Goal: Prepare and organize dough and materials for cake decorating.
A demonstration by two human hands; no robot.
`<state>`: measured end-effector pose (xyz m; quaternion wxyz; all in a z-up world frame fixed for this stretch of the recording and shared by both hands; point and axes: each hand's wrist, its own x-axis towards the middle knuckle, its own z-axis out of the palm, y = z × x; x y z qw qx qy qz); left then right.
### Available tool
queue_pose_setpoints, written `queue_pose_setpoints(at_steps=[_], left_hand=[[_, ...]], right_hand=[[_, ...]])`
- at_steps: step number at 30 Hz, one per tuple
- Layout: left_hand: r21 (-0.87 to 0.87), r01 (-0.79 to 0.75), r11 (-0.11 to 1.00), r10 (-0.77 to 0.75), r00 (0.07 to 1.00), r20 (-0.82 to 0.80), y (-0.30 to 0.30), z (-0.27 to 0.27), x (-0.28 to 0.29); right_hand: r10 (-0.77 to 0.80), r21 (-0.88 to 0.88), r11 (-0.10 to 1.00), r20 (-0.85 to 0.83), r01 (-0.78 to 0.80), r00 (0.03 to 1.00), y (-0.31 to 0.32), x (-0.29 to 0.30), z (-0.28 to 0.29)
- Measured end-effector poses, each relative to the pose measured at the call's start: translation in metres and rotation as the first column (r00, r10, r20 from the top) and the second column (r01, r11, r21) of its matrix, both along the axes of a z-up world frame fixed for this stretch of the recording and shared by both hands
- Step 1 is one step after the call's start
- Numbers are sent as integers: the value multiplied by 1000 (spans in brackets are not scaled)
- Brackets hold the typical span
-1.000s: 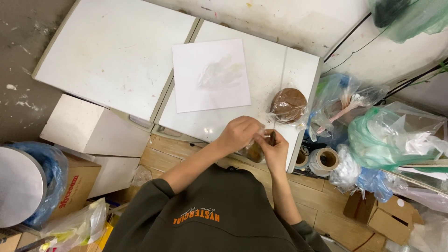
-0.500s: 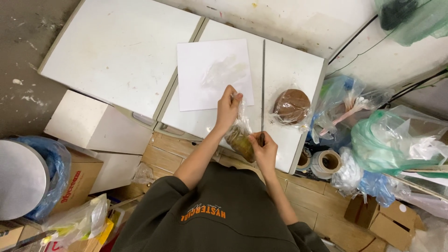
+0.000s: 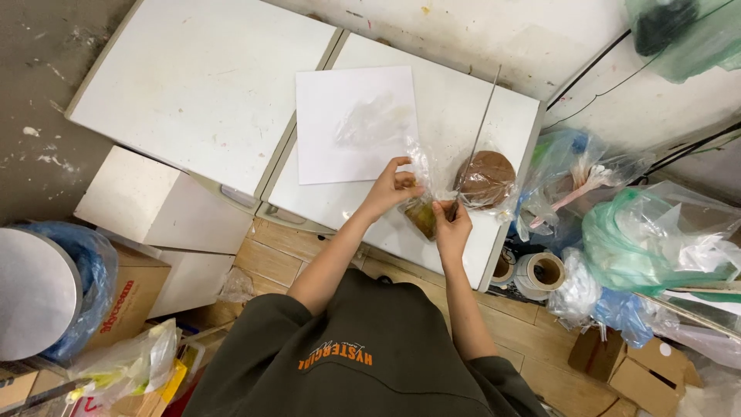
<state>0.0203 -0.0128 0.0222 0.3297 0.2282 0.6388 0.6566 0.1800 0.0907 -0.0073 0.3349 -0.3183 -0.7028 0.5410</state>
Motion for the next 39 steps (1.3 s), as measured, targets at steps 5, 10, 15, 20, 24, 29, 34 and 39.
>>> queue_pose_setpoints(at_steps=[5,10,15,20,24,29,34,39], left_hand=[[-70,36,997,-51,973,-223,2,-16,-13],[-197,135,971,-183,951,-250,-17,-5,-19],[-223,278,934,-311,942,-130,-39,-3,-22],[-191,222,956,-246,963,-111,-63,-15,-34],[-210,-34,977,-10,979,-202,-85,-18,-35],[-231,-220,948,126,924,-361,-107,-16,-36],[-293,-340,893,239,913,-331,-125,-55,-40],[-458,-212,863,93,958,-270,-106,-109,-18]], right_hand=[[6,-83,997,-10,-7,1000,2,7,1],[18,-147,989,-48,-25,999,5,27,9],[86,-124,989,27,-82,996,4,43,13],[170,-147,976,36,-163,985,-2,31,17],[292,-135,948,14,-288,956,-10,-3,15],[349,-12,937,79,-349,934,9,-53,14],[240,401,887,19,-228,970,53,-90,49],[353,451,779,259,-435,899,79,-84,34]])
